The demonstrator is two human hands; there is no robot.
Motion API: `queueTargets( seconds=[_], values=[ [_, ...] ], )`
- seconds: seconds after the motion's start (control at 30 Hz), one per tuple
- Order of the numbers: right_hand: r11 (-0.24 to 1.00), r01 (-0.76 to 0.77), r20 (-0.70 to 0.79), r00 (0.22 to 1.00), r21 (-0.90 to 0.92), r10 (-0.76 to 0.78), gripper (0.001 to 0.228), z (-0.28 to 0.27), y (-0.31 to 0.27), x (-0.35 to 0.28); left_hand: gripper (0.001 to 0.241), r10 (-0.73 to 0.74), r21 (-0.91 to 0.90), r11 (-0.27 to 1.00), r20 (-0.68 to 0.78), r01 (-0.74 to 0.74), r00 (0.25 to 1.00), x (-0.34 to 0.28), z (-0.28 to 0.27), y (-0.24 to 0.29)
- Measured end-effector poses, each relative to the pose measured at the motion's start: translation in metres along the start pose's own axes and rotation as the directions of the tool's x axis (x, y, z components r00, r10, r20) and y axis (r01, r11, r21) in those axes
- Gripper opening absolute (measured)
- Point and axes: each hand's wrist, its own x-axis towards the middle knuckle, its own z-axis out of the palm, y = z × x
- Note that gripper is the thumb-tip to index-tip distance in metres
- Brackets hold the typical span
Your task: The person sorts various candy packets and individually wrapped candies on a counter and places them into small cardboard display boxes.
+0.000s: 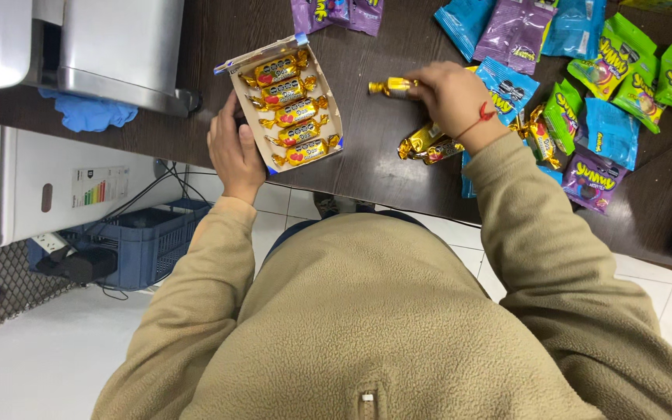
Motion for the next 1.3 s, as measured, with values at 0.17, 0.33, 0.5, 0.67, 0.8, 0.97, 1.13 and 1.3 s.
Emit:
queueTargets(
  seconds=[0.17, 0.33, 0.5, 0.67, 0.8, 0.97, 1.13, 1.3],
  values=[
    [0.997, -0.055, -0.181, 0.982, -0.045, 0.046, 0.019, 0.010, 0.005, 0.012, 0.072, 0.014, 0.010, 1.000, -0.005, -0.014, 1.000, -0.001, 0.003, -0.006],
    [0.999, -0.027, -0.230, 0.973, -0.021, 0.022, 0.026, -0.003, -0.015, 0.009, 0.072, 0.011, 0.004, 1.000, 0.000, -0.011, 1.000, 0.001, 0.000, -0.001],
    [0.994, 0.009, -0.135, 0.991, -0.113, -0.024, 0.043, 0.002, -0.019, 0.002, 0.072, 0.001, 0.008, 1.000, 0.003, -0.002, 1.000, 0.000, 0.002, -0.003],
    [0.952, -0.291, -0.088, 0.955, -0.092, 0.283, 0.072, -0.002, -0.050, 0.010, 0.075, -0.022, 0.012, 1.000, 0.018, 0.022, 1.000, 0.000, 0.001, -0.003],
    [0.932, -0.346, -0.058, 0.934, 0.107, 0.354, 0.063, -0.010, -0.080, 0.014, 0.076, -0.031, 0.013, 0.999, 0.020, 0.031, 0.999, 0.000, 0.001, -0.003],
    [0.997, 0.017, -0.116, 0.993, -0.082, -0.026, 0.070, -0.020, -0.069, 0.017, 0.074, -0.023, 0.018, 1.000, 0.008, 0.022, 1.000, 0.001, 0.001, -0.003],
    [0.981, -0.126, -0.032, 0.992, -0.146, 0.123, 0.063, -0.014, -0.067, 0.019, 0.076, -0.019, 0.011, 1.000, 0.008, 0.019, 1.000, 0.002, 0.001, -0.004],
    [0.980, -0.060, -0.125, 0.992, -0.188, 0.036, 0.081, -0.001, -0.067, 0.018, 0.075, -0.019, 0.005, 1.000, 0.013, 0.019, 1.000, 0.001, 0.002, -0.006]
  ],
)
